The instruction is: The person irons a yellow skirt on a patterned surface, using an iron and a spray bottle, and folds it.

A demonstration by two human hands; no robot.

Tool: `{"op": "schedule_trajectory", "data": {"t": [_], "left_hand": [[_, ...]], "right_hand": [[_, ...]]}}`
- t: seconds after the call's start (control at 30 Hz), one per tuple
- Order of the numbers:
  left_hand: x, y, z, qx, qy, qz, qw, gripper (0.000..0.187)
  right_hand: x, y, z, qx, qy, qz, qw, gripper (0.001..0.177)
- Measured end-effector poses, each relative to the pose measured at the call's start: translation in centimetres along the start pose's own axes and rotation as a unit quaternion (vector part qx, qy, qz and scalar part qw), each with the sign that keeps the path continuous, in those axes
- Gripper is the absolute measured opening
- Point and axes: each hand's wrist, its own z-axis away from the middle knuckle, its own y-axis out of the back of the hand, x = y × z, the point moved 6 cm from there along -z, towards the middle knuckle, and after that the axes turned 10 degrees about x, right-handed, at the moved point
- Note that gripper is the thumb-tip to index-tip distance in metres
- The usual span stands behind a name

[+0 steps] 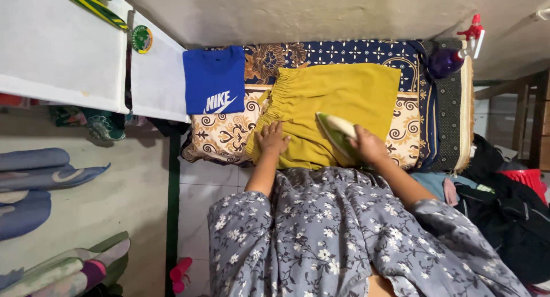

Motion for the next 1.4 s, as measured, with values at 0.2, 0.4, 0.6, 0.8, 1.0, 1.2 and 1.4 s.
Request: {"op": "schedule_trajectory", "data": {"t": [0.2, 0.4, 0.6, 0.8, 1.0, 1.2, 1.4], "left_hand": [[0.1, 0.9, -0.1, -0.025, 0.007, 0.012, 1.000, 0.082], [-0.1, 1.1, -0.2, -0.046, -0.003, 0.021, 0.999, 0.083], [-0.4, 2.2, -3.6, 0.000, -0.020, 0.087, 0.996, 0.065], [-0.2, 7.8, -8.7, 0.193, 0.017, 0.252, 0.948, 0.026], [2.1, 10.4, -12.9, 0.242, -0.021, 0.279, 0.929, 0.031], [3.7, 8.9, -15.7, 0.081, 0.040, 0.350, 0.932, 0.040], [3.5, 9.0, -16.8, 0.034, 0.068, 0.403, 0.912, 0.043]], "right_hand": [[2.9, -1.8, -3.6, 0.032, -0.116, 0.035, 0.992, 0.035], [9.4, 2.2, -6.3, 0.163, -0.274, 0.009, 0.948, 0.039], [10.5, 2.4, -3.8, 0.132, -0.305, -0.003, 0.943, 0.042], [12.1, 3.1, -7.9, 0.159, -0.337, 0.002, 0.928, 0.042], [11.2, 3.4, -9.1, 0.145, -0.298, -0.026, 0.943, 0.043], [5.1, 0.5, -5.6, 0.067, -0.291, -0.008, 0.954, 0.041], [5.3, -0.5, -12.6, 0.105, -0.238, 0.003, 0.966, 0.038]]}}
